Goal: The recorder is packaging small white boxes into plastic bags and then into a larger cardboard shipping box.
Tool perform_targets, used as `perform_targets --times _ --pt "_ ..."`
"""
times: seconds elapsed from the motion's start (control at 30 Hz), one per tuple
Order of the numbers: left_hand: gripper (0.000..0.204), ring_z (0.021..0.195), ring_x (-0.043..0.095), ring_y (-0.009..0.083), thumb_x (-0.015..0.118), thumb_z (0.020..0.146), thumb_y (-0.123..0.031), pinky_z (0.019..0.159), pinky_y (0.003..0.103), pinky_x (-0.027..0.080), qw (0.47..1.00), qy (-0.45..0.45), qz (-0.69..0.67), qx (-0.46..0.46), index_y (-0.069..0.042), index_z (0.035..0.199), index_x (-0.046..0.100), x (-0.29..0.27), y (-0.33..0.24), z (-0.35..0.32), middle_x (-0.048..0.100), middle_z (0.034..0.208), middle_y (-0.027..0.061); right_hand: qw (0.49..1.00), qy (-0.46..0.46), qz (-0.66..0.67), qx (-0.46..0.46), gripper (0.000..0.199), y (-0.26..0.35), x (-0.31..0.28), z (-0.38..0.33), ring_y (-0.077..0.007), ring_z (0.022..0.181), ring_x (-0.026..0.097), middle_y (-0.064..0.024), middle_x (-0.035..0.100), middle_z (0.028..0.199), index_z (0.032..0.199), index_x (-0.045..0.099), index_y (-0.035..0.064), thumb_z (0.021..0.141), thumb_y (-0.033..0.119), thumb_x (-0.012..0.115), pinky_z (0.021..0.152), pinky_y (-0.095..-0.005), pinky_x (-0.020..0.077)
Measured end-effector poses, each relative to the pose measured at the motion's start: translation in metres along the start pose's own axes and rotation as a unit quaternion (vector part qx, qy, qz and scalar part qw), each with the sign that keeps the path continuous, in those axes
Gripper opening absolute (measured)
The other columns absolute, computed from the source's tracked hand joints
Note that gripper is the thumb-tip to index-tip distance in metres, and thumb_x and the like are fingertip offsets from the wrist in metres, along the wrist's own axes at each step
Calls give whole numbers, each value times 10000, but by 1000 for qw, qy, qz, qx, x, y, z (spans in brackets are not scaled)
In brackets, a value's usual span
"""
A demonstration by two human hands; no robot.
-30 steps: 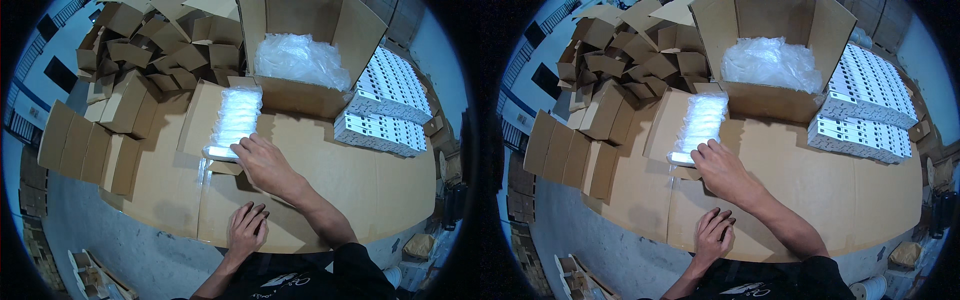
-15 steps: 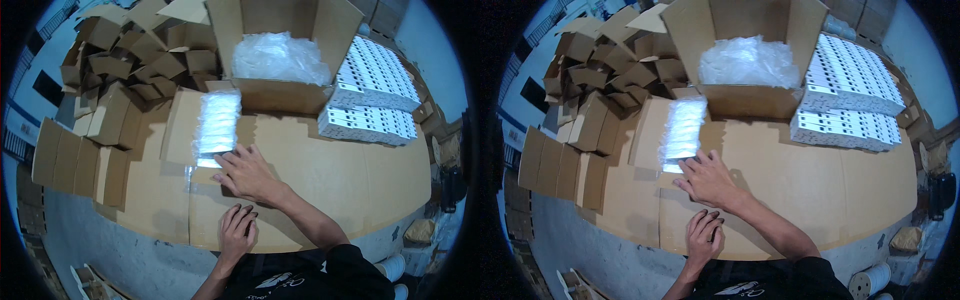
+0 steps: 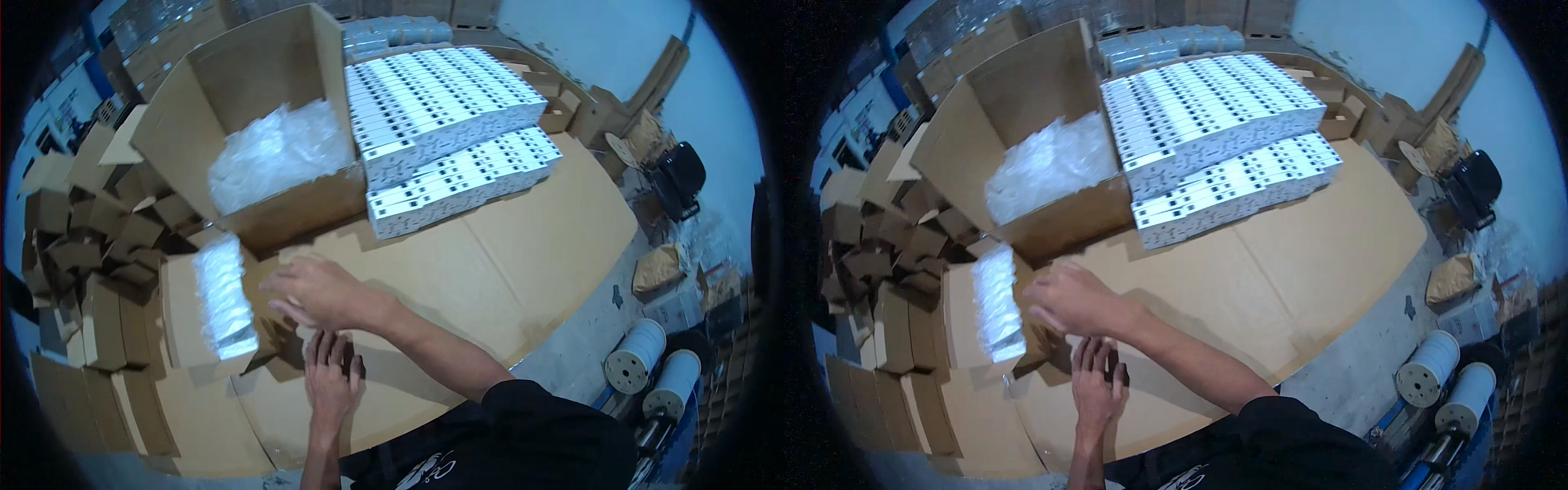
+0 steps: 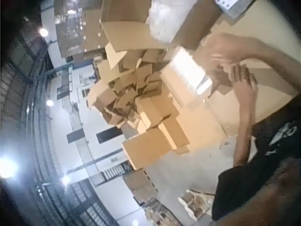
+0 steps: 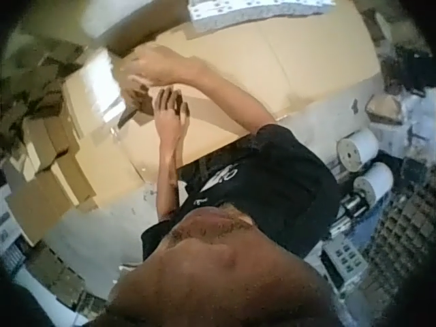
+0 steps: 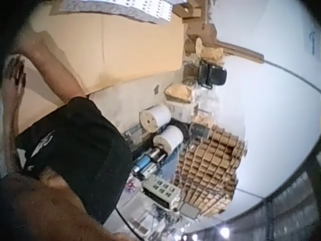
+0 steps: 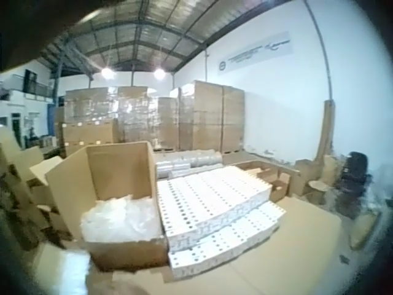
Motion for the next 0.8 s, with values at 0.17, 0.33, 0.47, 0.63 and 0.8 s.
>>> perform_targets --times 0.17,0.33,0.47,0.63,0.8 --pt "413 1344 461 394 675 861 -100 1145 502 358 1000 -25 -5 15 -32 1265 618 16 22 73 564 1390 174 977 -208 2 50 311 -61 -72 -21 -351 1002 636 -161 702 1090 1183 680 45 906 186 673 933 -470 482" --pt "382 1346 461 390 653 895 -117 1154 482 349 999 -45 -4 28 -26 1264 624 23 40 116 565 1384 181 944 -302 -79 104 488 -100 -126 -47 -365 1198 551 -169 599 1349 1349 584 59 876 117 689 1058 -471 431" --pt "377 1356 458 384 642 911 -131 1172 481 327 999 -32 -1 18 -31 1274 625 25 42 123 565 1393 166 919 -298 -198 167 719 -125 -129 -60 -423 1421 360 -142 373 1585 1514 439 159 851 144 717 1152 -506 348" --pt "389 1370 450 382 642 916 -140 1178 489 318 999 -28 6 20 -37 1290 619 23 42 123 558 1403 163 908 -294 -222 200 650 -144 -120 -66 -421 1466 307 -140 311 1624 1448 520 153 838 137 743 1150 -528 332" --pt "390 1372 449 384 642 917 -136 1177 496 318 1000 -17 4 12 -39 1294 615 22 41 125 550 1411 165 906 -307 -215 196 529 -146 -124 -67 -410 1418 368 -134 363 1582 1304 609 112 801 42 754 1117 -506 376"
Point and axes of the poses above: each hand's wrist, its own z-axis towards the middle knuckle, its own x-axis out of the palm, y = z × x, the point moved 4 cm from there along z, towards the middle knuckle
